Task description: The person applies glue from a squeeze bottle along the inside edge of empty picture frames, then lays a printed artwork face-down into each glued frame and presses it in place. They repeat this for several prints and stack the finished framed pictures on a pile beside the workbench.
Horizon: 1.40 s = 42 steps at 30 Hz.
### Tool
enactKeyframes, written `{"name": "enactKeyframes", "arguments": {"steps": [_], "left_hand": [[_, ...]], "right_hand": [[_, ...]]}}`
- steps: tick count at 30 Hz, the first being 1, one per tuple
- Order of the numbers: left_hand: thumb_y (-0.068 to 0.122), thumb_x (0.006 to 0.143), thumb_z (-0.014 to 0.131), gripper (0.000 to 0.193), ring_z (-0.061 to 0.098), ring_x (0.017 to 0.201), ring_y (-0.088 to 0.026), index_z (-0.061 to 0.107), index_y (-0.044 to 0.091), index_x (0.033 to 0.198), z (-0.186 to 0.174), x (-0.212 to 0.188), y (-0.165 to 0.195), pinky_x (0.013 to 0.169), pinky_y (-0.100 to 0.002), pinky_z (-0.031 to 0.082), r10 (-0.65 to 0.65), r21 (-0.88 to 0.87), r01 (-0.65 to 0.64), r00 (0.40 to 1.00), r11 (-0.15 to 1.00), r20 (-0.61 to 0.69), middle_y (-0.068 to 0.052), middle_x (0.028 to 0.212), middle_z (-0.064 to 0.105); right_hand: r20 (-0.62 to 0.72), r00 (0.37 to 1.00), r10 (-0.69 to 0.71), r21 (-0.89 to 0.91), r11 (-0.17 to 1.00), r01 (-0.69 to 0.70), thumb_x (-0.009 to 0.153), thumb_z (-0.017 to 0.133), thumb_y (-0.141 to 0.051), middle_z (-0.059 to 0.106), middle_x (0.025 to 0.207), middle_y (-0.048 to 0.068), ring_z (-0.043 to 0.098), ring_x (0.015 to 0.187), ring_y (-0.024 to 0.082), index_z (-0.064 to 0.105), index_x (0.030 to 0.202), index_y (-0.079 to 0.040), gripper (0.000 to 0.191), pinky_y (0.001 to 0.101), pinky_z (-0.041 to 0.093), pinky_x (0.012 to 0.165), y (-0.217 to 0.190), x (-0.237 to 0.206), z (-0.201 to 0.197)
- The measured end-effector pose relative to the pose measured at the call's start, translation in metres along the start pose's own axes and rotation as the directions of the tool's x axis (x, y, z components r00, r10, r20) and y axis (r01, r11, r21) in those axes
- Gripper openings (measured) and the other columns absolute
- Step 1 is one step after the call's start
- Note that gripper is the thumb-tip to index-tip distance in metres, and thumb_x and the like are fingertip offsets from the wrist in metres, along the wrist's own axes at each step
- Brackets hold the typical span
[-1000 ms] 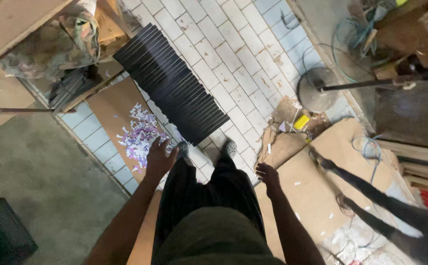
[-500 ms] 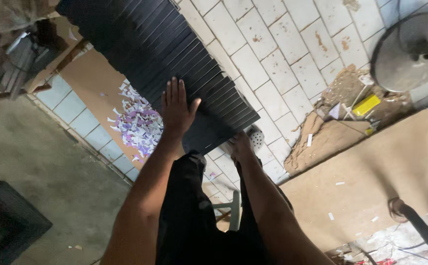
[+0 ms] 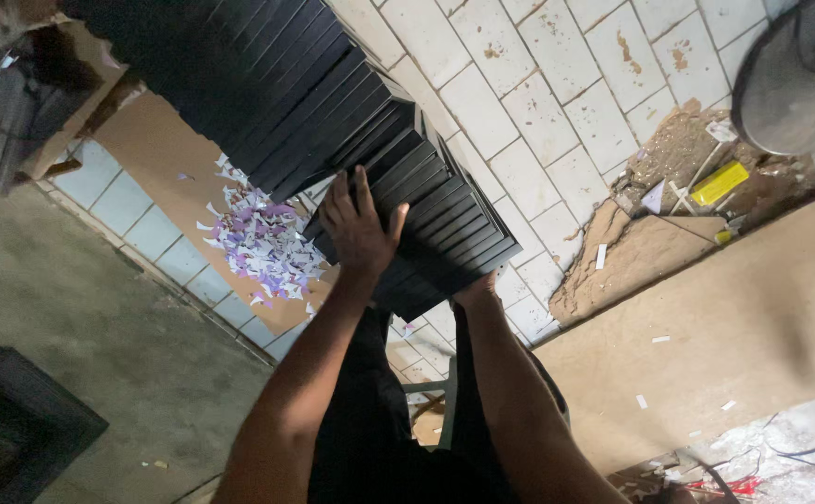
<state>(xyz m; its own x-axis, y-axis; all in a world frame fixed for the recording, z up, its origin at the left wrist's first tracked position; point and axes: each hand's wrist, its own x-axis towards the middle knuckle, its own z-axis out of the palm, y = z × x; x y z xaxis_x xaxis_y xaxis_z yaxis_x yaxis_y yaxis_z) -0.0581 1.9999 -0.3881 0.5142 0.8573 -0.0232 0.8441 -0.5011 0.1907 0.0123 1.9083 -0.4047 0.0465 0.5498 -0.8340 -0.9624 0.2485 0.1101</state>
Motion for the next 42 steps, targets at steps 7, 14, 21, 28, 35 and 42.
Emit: {"name": "enactKeyframes", "arguments": {"steps": [7,14,21,28,35,42], "left_hand": [[0.078,0.075,0.067,0.098,0.063,0.127,-0.035,0.06,0.007,0.142,-0.005,0.031,-0.001,0.111,-0.043,0.049,-0.069,-0.176,0.315,0.633,0.933,0.771,-0.02,0.134,0.068],[0.071,0.067,0.085,0.121,0.043,0.142,-0.036,0.04,-0.007,0.148,-0.027,0.011,0.026,0.115,-0.043,0.037,0.203,-0.334,0.312,0.384,0.889,0.9,-0.027,0.151,0.044],[0.059,0.053,0.085,0.113,0.055,0.136,-0.031,0.057,-0.001,0.145,-0.112,-0.099,0.104,0.112,-0.04,0.042,0.368,-0.373,0.439,0.099,0.818,0.924,-0.019,0.145,0.063],[0.033,0.066,0.089,0.084,0.057,0.121,-0.026,0.057,0.001,0.136,-0.238,-0.227,0.238,0.098,-0.045,0.042,0.357,-0.312,0.493,0.002,0.812,0.934,-0.016,0.13,0.066],[0.033,0.077,0.078,0.052,0.071,0.079,-0.029,0.069,-0.003,0.113,-0.304,-0.386,0.394,0.07,-0.043,0.06,0.366,-0.216,0.465,-0.262,0.859,0.893,-0.017,0.095,0.075],[0.022,0.087,0.065,0.045,0.074,0.088,-0.031,0.066,-0.006,0.122,-0.346,-0.615,0.589,0.079,-0.044,0.061,0.437,-0.393,0.195,-0.463,0.899,0.771,-0.019,0.103,0.075]], "right_hand": [[0.047,0.999,0.0,-0.075,0.997,0.003,0.091,0.056,-0.066,0.067,0.132,0.012,0.061,0.124,0.033,0.064,0.136,-0.009,0.072,0.0517,0.048,0.108,-0.01,-0.009,-0.002],[0.274,0.961,0.038,-0.179,0.984,0.012,0.096,0.064,-0.059,0.069,0.13,0.012,0.063,0.12,0.031,0.065,0.136,-0.006,0.066,0.0526,0.05,0.105,-0.034,-0.072,-0.034],[0.169,0.976,0.136,-0.021,0.991,-0.134,0.092,0.051,-0.068,0.07,0.128,0.014,0.064,0.117,0.034,0.064,0.133,-0.006,0.075,0.0547,0.049,0.103,-0.066,-0.261,-0.114],[0.273,0.92,-0.282,0.23,0.947,0.223,0.099,0.047,-0.068,0.067,0.136,0.017,0.066,0.119,0.034,0.062,0.14,-0.004,0.077,0.0539,0.053,0.101,-0.089,-0.526,-0.216],[0.331,0.477,-0.814,0.603,0.571,0.557,0.092,0.045,-0.084,0.069,0.121,0.025,0.073,0.102,0.037,0.066,0.128,0.004,0.097,0.0547,0.06,0.086,-0.039,-0.722,-0.403],[-0.049,0.0,-0.999,0.814,-0.04,0.579,0.101,0.039,-0.075,0.067,0.132,0.021,0.07,0.114,0.036,0.06,0.141,-0.002,0.086,0.0525,0.059,0.095,0.012,-0.895,-0.542]]}}
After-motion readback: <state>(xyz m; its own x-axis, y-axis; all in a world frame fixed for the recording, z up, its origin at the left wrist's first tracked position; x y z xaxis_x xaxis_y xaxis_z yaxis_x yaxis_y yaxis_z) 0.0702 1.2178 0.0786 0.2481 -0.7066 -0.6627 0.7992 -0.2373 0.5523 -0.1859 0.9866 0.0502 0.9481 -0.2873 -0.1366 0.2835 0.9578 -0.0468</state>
